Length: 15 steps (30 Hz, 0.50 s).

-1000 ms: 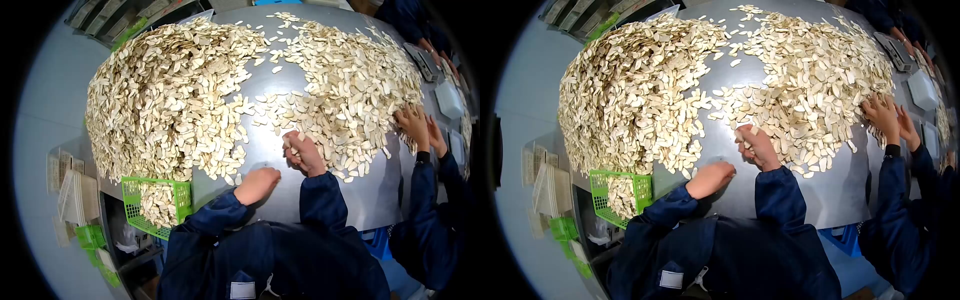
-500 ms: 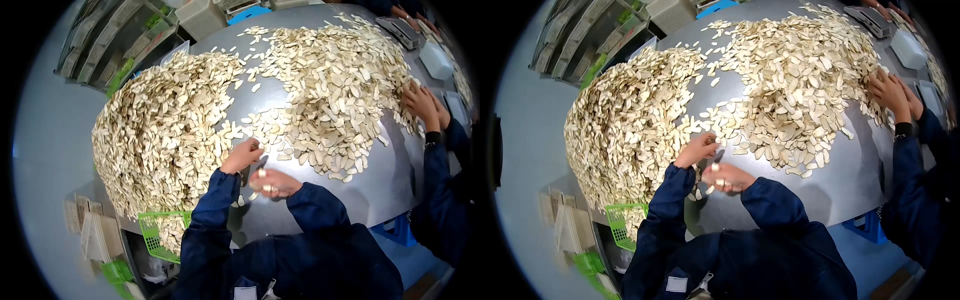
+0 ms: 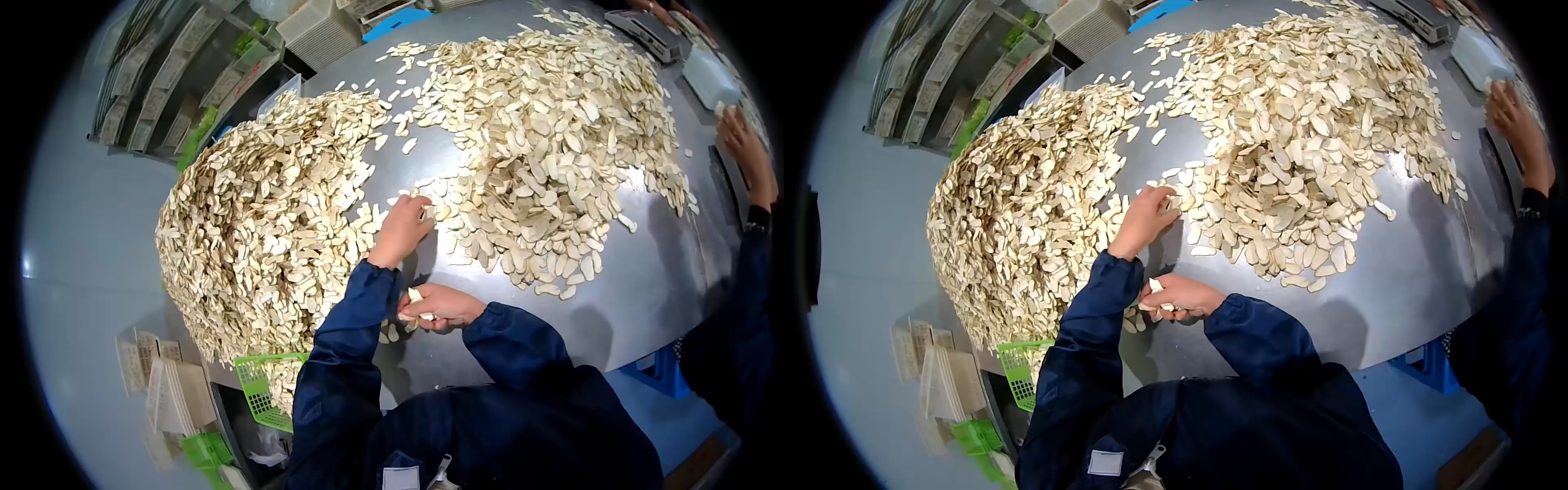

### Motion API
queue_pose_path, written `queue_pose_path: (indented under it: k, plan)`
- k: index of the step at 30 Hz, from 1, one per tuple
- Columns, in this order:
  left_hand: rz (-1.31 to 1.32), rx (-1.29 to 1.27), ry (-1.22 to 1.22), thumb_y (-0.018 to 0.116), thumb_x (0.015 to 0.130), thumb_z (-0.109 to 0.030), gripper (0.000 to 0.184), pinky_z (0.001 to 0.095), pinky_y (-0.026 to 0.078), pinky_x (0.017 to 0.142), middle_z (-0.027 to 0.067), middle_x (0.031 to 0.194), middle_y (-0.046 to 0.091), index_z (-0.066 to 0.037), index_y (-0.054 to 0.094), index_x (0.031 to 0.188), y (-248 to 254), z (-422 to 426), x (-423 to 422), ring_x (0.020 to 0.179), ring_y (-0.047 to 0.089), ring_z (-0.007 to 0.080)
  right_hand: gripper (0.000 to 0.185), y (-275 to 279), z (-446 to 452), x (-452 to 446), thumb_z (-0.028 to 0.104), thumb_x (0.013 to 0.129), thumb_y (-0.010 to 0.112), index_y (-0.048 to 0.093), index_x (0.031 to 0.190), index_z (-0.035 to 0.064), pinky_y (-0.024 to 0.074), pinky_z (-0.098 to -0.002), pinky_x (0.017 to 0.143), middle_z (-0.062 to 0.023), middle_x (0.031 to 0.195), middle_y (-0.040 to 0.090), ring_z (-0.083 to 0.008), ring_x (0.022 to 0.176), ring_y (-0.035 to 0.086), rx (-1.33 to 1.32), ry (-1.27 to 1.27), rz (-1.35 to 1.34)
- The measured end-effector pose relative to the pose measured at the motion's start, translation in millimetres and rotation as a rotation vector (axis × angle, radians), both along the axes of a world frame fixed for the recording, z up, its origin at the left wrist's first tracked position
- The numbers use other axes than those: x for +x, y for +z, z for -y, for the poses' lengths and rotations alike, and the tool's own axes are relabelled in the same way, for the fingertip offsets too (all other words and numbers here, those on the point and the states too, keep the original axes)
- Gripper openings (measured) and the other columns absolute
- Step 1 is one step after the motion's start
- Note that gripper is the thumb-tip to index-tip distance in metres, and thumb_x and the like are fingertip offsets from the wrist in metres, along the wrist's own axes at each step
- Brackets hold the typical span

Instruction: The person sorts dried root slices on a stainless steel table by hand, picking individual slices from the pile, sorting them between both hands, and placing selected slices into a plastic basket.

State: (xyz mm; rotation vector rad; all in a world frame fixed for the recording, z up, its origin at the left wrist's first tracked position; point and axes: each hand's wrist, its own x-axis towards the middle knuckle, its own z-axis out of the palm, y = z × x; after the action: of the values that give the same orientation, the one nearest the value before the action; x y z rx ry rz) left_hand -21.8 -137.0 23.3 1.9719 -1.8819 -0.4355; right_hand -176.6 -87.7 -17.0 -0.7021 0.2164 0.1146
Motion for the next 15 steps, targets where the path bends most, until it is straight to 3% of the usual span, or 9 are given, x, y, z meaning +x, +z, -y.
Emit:
queue_pose_path:
  k: [1,4,7,8,11,12,15]
  plan:
    - [0.072,-0.142,-0.04,0.066,0.073,-0.009,0.035,0.0402,0.047,0.077,0.0157,0.091,0.057,-0.004,0.06,0.108,-3.0,0.0,-9.5,0.09,0.057,0.0317,0.018,-1.0,-1.1,1.4,0.018,0.086,0.062,0.059,0.097,0.0037,0.027,-0.0179,0.034,-0.004,0.073,0.057,-0.0047,0.049,0.045,-0.015,-0.003,-0.008]
    - [0.184,-0.281,-0.125,0.067,0.074,-0.011,0.026,0.0398,0.047,0.077,0.016,0.089,0.057,-0.003,0.062,0.099,-15.3,12.9,-14.4,0.093,0.056,0.0326,0.018,-3.7,-3.0,1.8,0.017,0.085,0.062,0.061,0.097,0.0032,0.0287,-0.018,0.036,-0.0024,0.072,0.057,-0.005,0.05,0.046,-0.045,-0.012,-0.001]
    - [0.185,-0.169,-0.136,0.067,0.075,-0.012,0.021,0.041,0.046,0.076,0.0156,0.092,0.058,-0.002,0.062,0.093,-12.9,28.0,-15.0,0.09,0.056,0.0337,0.018,-0.4,-1.3,0.8,0.017,0.085,0.062,0.062,0.096,0.0029,0.0304,-0.0187,0.037,-0.0029,0.073,0.059,-0.0053,0.05,0.046,-0.098,-0.002,-0.031]
    - [0.208,-0.066,-0.1,0.066,0.079,-0.014,0.016,0.0387,0.047,0.071,0.0159,0.095,0.058,-0.002,0.063,0.088,-10.7,32.2,-15.8,0.087,0.059,0.029,0.018,-2.7,-1.6,2.4,0.018,0.086,0.062,0.062,0.095,0.003,0.0314,-0.0197,0.037,-0.0032,0.073,0.06,-0.0056,0.05,0.047,-0.104,-0.009,-0.033]
    - [-0.161,0.302,0.093,0.063,0.085,-0.018,0.016,0.0328,0.048,0.066,0.0138,0.102,0.061,-0.001,0.063,0.086,13.0,49.7,-20.5,0.084,0.062,0.0193,0.019,-5.0,-1.9,4.9,0.018,0.086,0.062,0.062,0.095,0.0025,0.0318,-0.02,0.037,-0.0034,0.073,0.06,-0.0058,0.05,0.048,-0.118,-0.026,-0.022]
    - [-0.466,0.433,0.086,0.055,0.094,-0.024,0.026,0.0258,0.049,0.067,0.0134,0.114,0.06,-0.001,0.062,0.104,20.6,55.6,-18.7,0.088,0.064,0.014,0.019,-5.1,-1.5,5.0,0.019,0.086,0.062,0.062,0.096,0.0025,0.0318,-0.02,0.037,-0.0033,0.073,0.06,-0.0058,0.05,0.048,-0.114,-0.03,-0.017]
    - [-1.101,0.254,0.008,0.05,0.095,-0.025,0.037,0.0229,0.05,0.07,0.0105,0.113,0.061,0.001,0.052,0.122,49.0,44.9,-17.6,0.091,0.064,0.0138,0.019,-5.0,-1.3,3.5,0.019,0.086,0.062,0.06,0.096,0.0027,0.0317,-0.0197,0.037,-0.0031,0.073,0.059,-0.0058,0.049,0.047,-0.098,-0.034,-0.014]
